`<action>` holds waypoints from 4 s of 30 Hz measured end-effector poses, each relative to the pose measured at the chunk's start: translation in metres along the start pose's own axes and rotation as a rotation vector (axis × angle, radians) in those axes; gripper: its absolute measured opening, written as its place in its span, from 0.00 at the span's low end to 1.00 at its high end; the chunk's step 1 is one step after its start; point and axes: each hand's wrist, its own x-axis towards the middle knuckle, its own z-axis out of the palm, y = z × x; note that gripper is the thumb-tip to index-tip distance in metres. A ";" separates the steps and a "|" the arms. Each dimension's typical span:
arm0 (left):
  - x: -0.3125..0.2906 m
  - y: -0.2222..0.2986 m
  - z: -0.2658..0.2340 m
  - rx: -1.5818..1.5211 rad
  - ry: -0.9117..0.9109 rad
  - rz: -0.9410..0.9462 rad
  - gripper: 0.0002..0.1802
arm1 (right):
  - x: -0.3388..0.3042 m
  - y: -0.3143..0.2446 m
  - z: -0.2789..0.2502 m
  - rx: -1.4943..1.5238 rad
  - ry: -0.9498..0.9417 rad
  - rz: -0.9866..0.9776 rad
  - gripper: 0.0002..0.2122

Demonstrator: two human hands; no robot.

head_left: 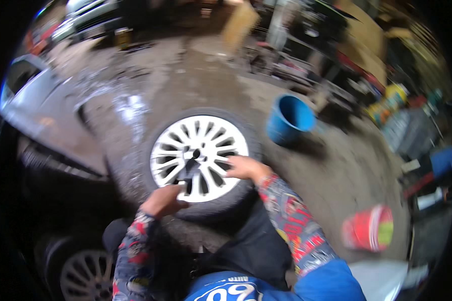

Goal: The person sits on the floor and cleans a car tire with a sponge and water. They pour water from a plastic bottle onto the tire and scrub the rim and sidewall with a sponge, then rinse and wipe the tire.

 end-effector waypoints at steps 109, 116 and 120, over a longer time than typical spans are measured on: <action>0.066 0.008 0.038 0.034 -0.039 0.050 0.36 | 0.000 0.015 0.018 -0.089 0.424 0.149 0.27; 0.065 0.017 0.033 0.007 -0.101 -0.017 0.31 | 0.001 0.015 0.017 -0.086 0.411 0.143 0.27; 0.066 0.011 0.036 0.069 -0.048 0.033 0.36 | 0.001 0.014 0.017 -0.094 0.415 0.151 0.26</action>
